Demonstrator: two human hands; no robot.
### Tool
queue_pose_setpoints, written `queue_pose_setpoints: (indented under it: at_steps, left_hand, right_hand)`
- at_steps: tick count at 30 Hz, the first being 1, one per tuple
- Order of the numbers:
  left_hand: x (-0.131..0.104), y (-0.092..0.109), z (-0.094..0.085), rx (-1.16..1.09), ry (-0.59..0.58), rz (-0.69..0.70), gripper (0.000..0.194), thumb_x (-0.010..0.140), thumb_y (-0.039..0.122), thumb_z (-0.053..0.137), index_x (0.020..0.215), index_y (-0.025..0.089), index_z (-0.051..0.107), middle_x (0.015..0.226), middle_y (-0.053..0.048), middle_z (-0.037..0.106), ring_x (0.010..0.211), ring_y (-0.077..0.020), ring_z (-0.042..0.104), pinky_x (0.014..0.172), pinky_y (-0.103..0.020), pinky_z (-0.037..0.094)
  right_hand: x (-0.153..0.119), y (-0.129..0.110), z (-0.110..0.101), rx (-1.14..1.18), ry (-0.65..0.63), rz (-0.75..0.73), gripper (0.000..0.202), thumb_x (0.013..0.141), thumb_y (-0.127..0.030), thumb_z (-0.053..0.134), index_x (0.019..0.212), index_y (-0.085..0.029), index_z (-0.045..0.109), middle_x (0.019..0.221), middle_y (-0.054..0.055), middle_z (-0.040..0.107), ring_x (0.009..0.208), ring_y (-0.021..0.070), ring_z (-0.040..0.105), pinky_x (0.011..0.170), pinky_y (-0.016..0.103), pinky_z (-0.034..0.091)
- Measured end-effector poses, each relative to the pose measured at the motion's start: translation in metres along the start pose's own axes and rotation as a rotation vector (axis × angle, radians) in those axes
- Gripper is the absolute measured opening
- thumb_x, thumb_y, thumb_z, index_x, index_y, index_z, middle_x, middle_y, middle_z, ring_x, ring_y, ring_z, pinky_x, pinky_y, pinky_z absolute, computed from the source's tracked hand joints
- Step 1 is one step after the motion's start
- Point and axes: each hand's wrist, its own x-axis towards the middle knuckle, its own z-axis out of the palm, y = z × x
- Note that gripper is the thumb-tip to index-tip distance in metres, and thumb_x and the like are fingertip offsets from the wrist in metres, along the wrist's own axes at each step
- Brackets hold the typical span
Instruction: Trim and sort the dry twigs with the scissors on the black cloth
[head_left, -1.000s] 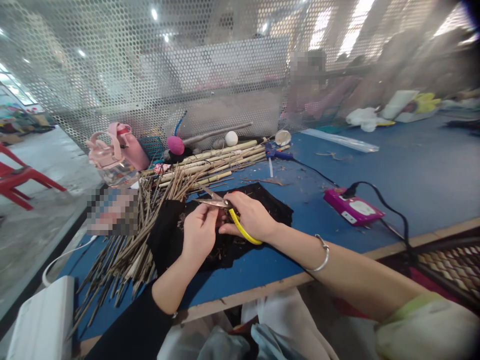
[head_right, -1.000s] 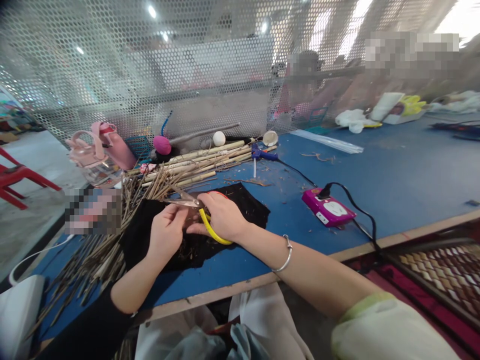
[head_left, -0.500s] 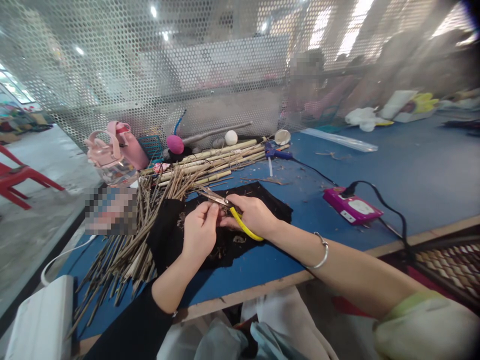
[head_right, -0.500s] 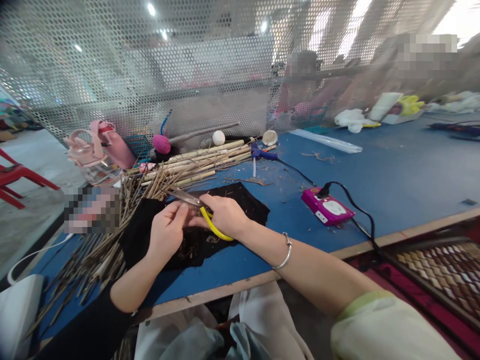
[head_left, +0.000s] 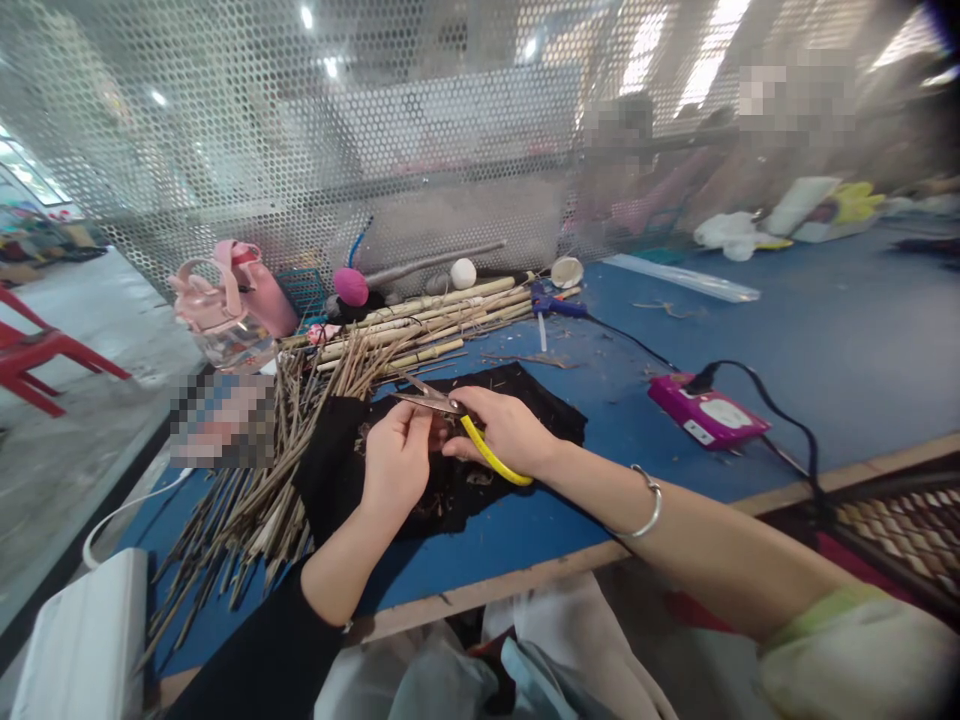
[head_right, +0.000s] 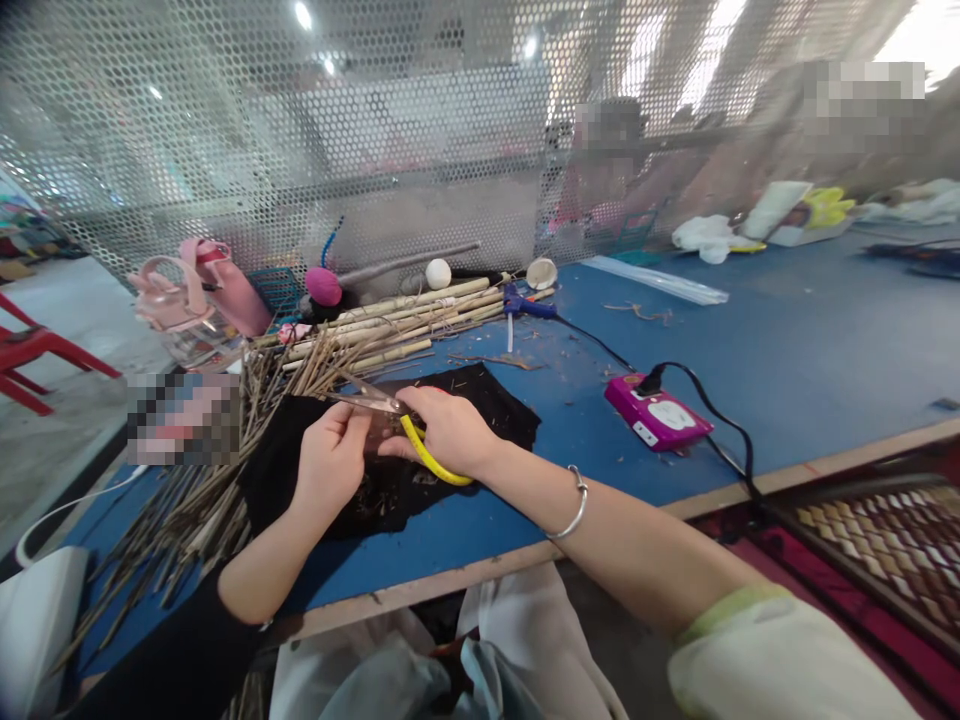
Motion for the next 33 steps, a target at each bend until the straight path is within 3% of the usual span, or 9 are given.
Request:
queue_pose_setpoints:
  at_steps: [5, 11, 20, 24, 29, 33]
  left_hand:
    - [0.0, 0.003, 0.0, 0.075, -0.003, 0.071, 0.026, 0.086, 0.034, 0.048, 0.092, 0.015, 0.065, 0.081, -0.004, 0.068, 0.07, -0.0147, 0.063, 0.064, -0.023, 0.05]
    - [-0.003, 0.004, 0.002, 0.219, 0.042, 0.148, 0.025, 0.087, 0.031, 0.045, 0.087, 0.016, 0.065, 0.073, -0.002, 0.067, 0.068, -0.0139, 0.06, 0.062, -0.021, 0.045]
    - [-0.005, 0.005, 0.003, 0.286, 0.054, 0.253, 0.025, 0.089, 0.028, 0.042, 0.088, 0.016, 0.064, 0.079, -0.002, 0.067, 0.071, -0.0131, 0.059, 0.066, -0.021, 0.044]
    - [-0.004, 0.005, 0.002, 0.264, 0.072, 0.252, 0.024, 0.089, 0.029, 0.043, 0.087, 0.016, 0.063, 0.082, -0.004, 0.067, 0.076, -0.0143, 0.061, 0.069, -0.022, 0.045]
    - [-0.003, 0.001, 0.002, 0.145, 0.073, 0.169, 0.027, 0.089, 0.036, 0.043, 0.082, 0.016, 0.059, 0.072, -0.003, 0.063, 0.064, -0.0133, 0.059, 0.06, -0.022, 0.047]
    - [-0.002, -0.003, 0.005, -0.03, 0.048, 0.078, 0.029, 0.089, 0.039, 0.04, 0.088, 0.016, 0.058, 0.074, -0.004, 0.062, 0.061, -0.0134, 0.059, 0.056, -0.023, 0.049]
  right_hand:
    - [0.0, -0.001, 0.001, 0.008, -0.002, 0.022, 0.051, 0.077, -0.063, 0.051, 0.1, -0.017, 0.052, 0.093, 0.009, 0.062, 0.085, 0.0218, 0.06, 0.073, 0.031, 0.046]
    - [0.0, 0.0, 0.007, -0.126, 0.095, -0.047, 0.075, 0.064, -0.074, 0.053, 0.107, -0.012, 0.049, 0.094, 0.014, 0.057, 0.088, 0.0269, 0.053, 0.079, 0.04, 0.044]
    - [-0.002, 0.0, 0.01, -0.002, 0.104, -0.006, 0.064, 0.071, -0.071, 0.049, 0.103, -0.015, 0.051, 0.091, 0.011, 0.059, 0.08, 0.0223, 0.057, 0.071, 0.033, 0.047]
    - [-0.003, 0.001, 0.009, 0.002, 0.093, 0.013, 0.057, 0.073, -0.066, 0.052, 0.101, -0.017, 0.052, 0.09, 0.01, 0.061, 0.082, 0.0214, 0.058, 0.069, 0.029, 0.045]
    - [-0.003, 0.0, 0.008, 0.043, 0.029, 0.052, 0.049, 0.077, -0.062, 0.053, 0.097, -0.018, 0.054, 0.08, 0.006, 0.062, 0.072, 0.0178, 0.06, 0.062, 0.025, 0.043]
    - [-0.002, -0.001, 0.006, 0.043, -0.015, 0.071, 0.057, 0.073, -0.067, 0.052, 0.101, -0.017, 0.053, 0.086, 0.008, 0.062, 0.077, 0.0202, 0.061, 0.067, 0.028, 0.046]
